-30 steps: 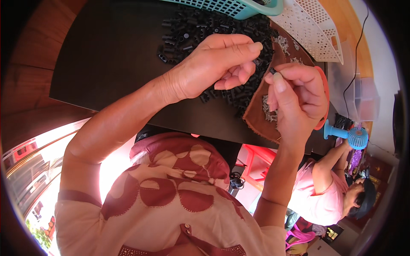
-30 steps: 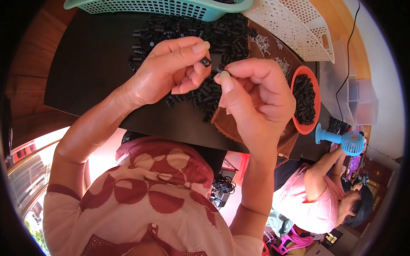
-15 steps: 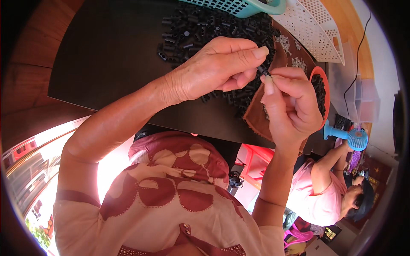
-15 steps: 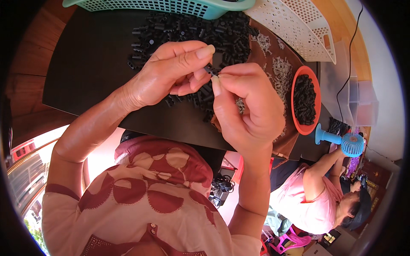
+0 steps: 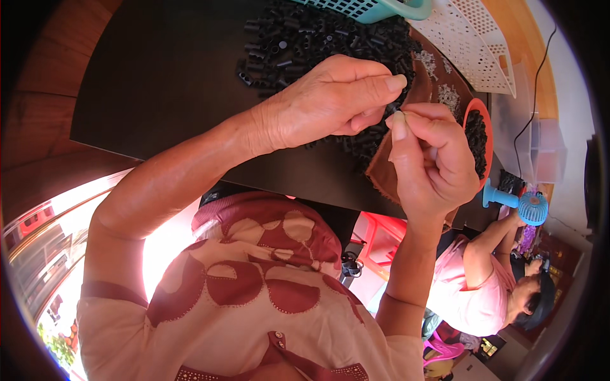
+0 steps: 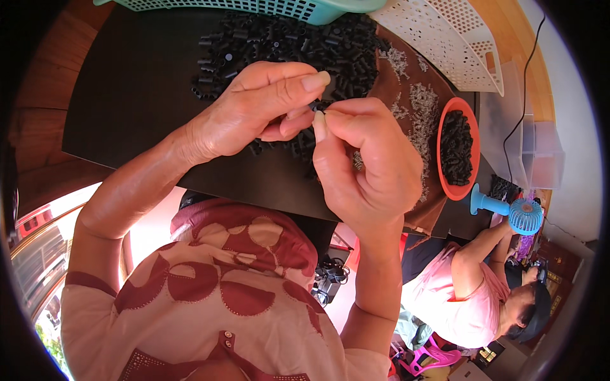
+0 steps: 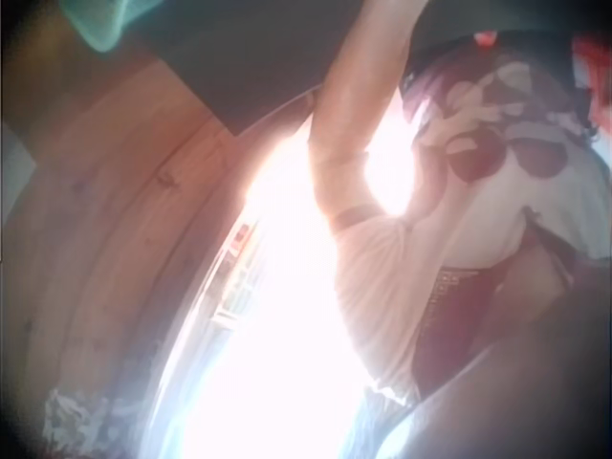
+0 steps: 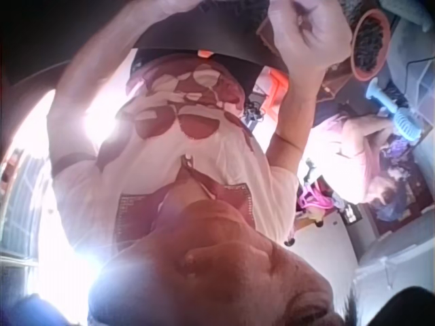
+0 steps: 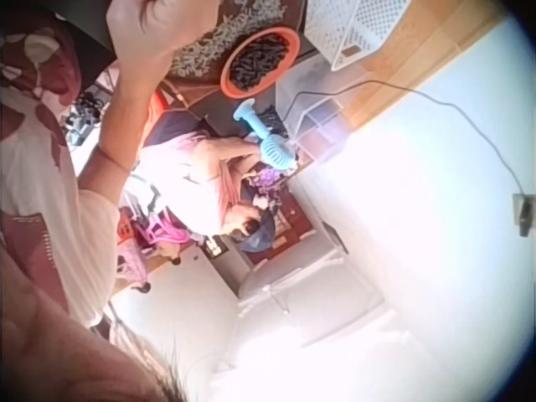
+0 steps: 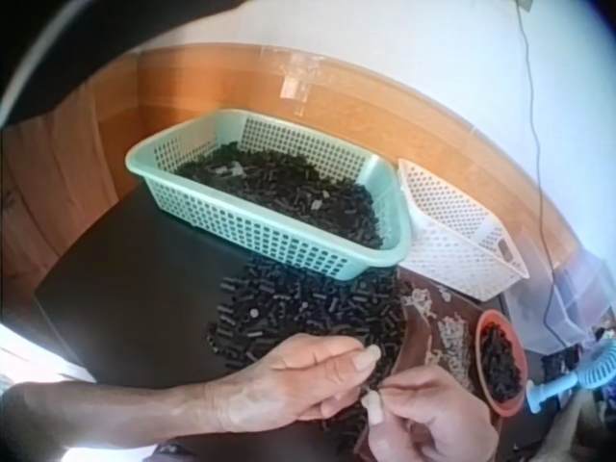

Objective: The person assembles small components by inserting metal pins into black plastic pieces by hand and placing the assembled parts into a dish.

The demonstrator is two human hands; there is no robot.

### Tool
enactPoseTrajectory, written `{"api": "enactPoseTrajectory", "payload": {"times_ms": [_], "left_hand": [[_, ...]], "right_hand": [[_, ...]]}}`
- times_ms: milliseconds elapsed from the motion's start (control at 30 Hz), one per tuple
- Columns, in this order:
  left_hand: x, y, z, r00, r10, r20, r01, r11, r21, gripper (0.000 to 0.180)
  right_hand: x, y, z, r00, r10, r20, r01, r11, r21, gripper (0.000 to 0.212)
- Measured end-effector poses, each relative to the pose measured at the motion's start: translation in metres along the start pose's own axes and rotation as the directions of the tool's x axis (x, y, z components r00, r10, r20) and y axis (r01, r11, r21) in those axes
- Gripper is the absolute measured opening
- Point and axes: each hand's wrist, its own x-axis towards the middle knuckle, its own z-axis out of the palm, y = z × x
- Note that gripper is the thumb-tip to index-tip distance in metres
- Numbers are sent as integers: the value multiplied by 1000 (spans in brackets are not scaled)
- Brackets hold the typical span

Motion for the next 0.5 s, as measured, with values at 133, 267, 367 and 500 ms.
{"api": "enactPoseTrajectory", "payload": {"times_ms": [133, 267, 367, 500], "left_hand": [[0, 1, 0, 1000, -2, -1, 2, 1000, 24, 38], [-1, 1, 2, 1000, -13, 3, 13, 1000, 17, 37], [0, -1, 1, 999, -33, -8, 32, 998, -46, 36], [0, 1, 1, 1000, -30, 2, 30, 999, -45, 36]], "right_hand": [[0, -1, 1, 1000, 4, 0, -4, 1000, -9, 15], [-1, -1, 4, 1000, 11, 16, -11, 1000, 18, 15], [-2, 0, 5, 1000, 15, -7, -14, 1000, 26, 13], [-7, 4, 1, 999, 43, 13, -44, 994, 104, 13]]}}
